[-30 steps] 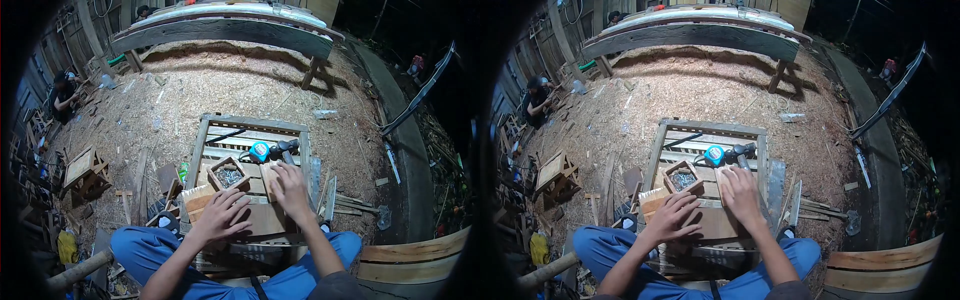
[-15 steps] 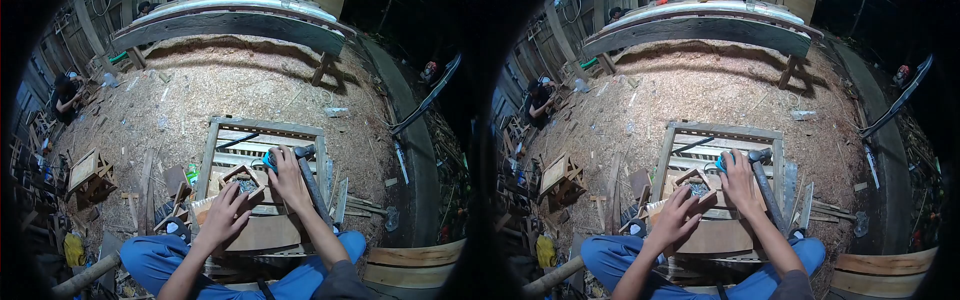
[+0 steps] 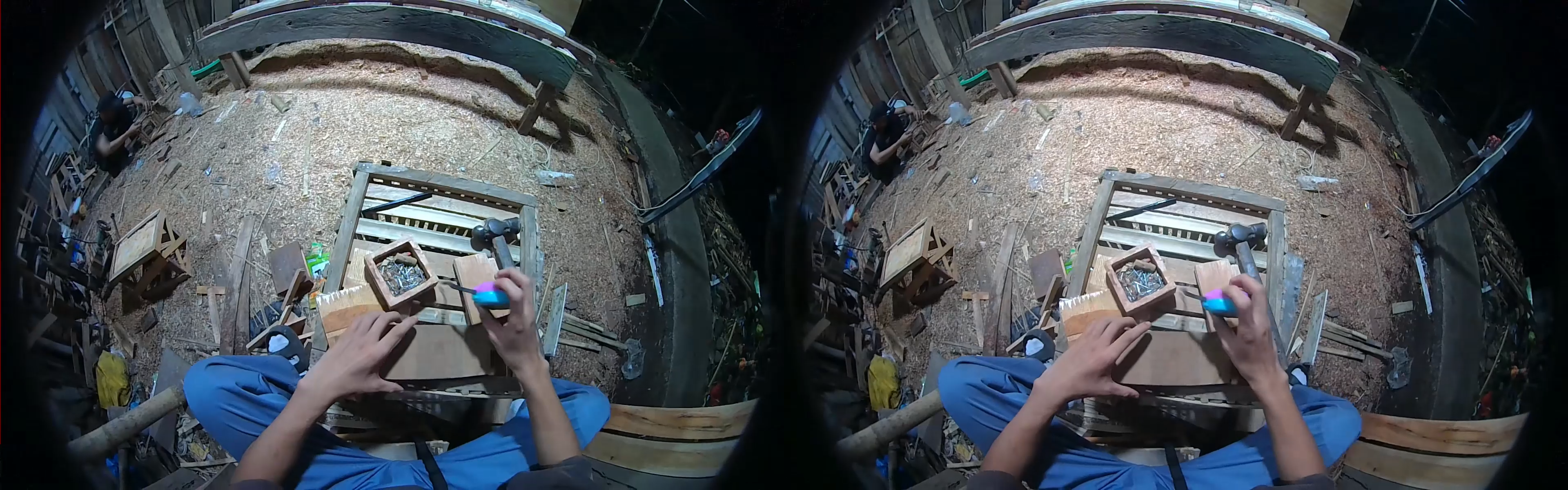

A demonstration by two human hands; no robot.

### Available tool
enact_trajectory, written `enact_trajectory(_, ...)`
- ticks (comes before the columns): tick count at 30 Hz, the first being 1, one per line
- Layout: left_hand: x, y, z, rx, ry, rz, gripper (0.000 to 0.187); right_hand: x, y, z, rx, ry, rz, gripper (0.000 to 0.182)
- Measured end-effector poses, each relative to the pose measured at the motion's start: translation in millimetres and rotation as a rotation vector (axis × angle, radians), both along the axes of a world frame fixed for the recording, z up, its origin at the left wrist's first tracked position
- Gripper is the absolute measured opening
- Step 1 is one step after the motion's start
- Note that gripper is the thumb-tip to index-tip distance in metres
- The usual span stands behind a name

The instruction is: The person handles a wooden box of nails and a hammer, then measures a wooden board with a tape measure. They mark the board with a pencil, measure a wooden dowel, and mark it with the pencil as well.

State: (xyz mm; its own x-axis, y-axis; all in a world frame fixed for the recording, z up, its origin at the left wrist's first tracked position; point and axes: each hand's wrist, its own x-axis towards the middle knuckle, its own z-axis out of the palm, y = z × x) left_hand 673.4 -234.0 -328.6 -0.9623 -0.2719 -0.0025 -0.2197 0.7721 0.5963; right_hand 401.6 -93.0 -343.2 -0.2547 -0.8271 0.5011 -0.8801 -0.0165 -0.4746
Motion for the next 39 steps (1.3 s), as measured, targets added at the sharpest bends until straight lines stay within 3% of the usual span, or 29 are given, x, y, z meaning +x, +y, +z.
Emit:
enact_trajectory(2, 3, 1, 0, -0.048, -0.035, 0.001, 0.118, -6, 16, -12, -0.126, -0.099, 0.049, 0.069)
enact_trajectory(3, 4, 1, -1, -0.047, -0.055, 0.019, 0.121, -8, 21, -7, -0.162, 0.032, 0.016, 0.068)
enact_trajectory(6, 3, 4, 1, -0.066, -0.075, 0.060, 0.124, -6, 40, 10, -0.092, 0.099, -0.010, 0.062)
enact_trajectory(8, 4, 0, 0, -0.060, 0.003, 0.011, 0.122, -3, 48, 9, -0.081, 0.100, -0.024, 0.063)
enact_trajectory(11, -1, 2, -1, -0.053, 0.092, 0.020, 0.112, 13, 58, 14, 0.000, -0.135, -0.090, 0.061)
enact_trajectory(15, 3, -1, -1, 0.013, 0.159, 0.031, 0.094, 20, 62, 28, -0.044, -0.227, -0.109, 0.048)
enact_trajectory(18, 5, -2, 6, -0.059, 0.261, -0.019, 0.086, 22, 70, 29, -0.054, -0.229, -0.060, 0.051)
enact_trajectory(26, 9, -3, 20, -0.137, 0.332, -0.034, 0.075, 16, 70, 64, 0.078, -0.071, 0.041, 0.064)
enact_trajectory(28, 9, -7, 26, -0.132, 0.329, -0.027, 0.073, 6, 68, 61, 0.032, -0.098, 0.064, 0.061)
enact_trajectory(31, 9, -13, 32, -0.103, 0.367, 0.018, 0.076, -6, 70, 29, -0.136, -0.439, -0.008, 0.056)
enact_trajectory(35, 6, -11, 29, -0.115, 0.374, 0.083, 0.068, 5, 71, 46, -0.077, -0.563, 0.050, 0.050)
enact_trajectory(39, -12, -3, 12, -0.041, 0.345, 0.034, 0.068, 13, 71, 61, -0.085, -0.481, 0.082, 0.040)
